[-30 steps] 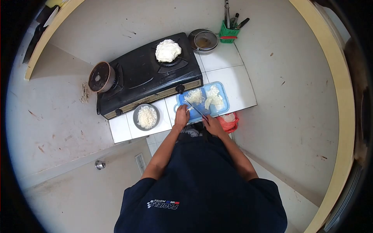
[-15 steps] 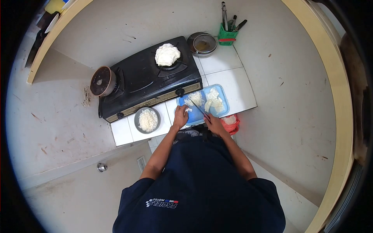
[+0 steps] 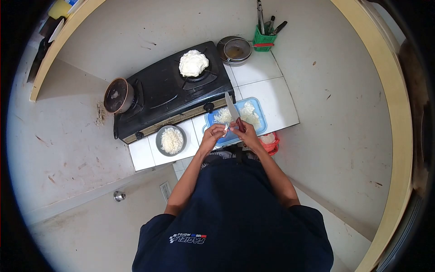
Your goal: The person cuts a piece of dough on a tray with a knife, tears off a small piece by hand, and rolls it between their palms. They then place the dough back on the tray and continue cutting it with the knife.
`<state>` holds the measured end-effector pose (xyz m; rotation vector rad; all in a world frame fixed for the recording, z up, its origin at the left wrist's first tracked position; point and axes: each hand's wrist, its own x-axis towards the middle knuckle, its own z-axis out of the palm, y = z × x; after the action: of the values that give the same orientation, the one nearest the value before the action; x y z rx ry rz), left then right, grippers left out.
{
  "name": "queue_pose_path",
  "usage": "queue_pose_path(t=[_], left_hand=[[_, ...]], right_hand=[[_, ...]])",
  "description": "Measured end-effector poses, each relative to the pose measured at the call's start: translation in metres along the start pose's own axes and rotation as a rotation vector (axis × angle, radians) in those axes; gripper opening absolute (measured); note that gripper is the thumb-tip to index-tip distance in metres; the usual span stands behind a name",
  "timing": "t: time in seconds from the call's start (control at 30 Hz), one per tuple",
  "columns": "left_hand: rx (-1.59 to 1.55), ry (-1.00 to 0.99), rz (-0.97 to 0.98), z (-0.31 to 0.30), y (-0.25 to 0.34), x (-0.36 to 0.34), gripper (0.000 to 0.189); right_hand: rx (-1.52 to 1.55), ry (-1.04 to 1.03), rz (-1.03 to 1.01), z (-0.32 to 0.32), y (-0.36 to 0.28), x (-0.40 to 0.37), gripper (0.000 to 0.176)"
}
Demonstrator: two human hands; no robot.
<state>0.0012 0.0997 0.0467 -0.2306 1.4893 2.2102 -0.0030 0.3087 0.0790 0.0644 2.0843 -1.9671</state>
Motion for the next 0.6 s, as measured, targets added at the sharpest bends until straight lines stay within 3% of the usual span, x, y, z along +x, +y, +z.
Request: queue_pose_path(t=[0.3, 0.47, 0.57, 0.6], left_hand=[[0.129, -0.12, 0.045, 0.0, 0.009, -0.01, 0.02], [0.052, -0.083, -0.052, 0.0, 0.013, -0.016, 0.017], [0.228, -0.061, 0.019, -0.017, -0.007, -0.008, 0.018], [0.228, -0.061, 0.019, -0.017, -0.007, -0.006, 0.018]], right_hand=[[0.15, -0.078, 0.083, 0.007, -0.002, 0.003, 0.027], [0.177, -0.064, 0.055, 0.014, 0.001, 0.002, 0.023], [0.049, -0.062, 0.102, 0.013, 0.01, 0.004, 0.024], [-0.12, 0.02, -0.009, 0.012, 0.019, 0.006, 0.028]])
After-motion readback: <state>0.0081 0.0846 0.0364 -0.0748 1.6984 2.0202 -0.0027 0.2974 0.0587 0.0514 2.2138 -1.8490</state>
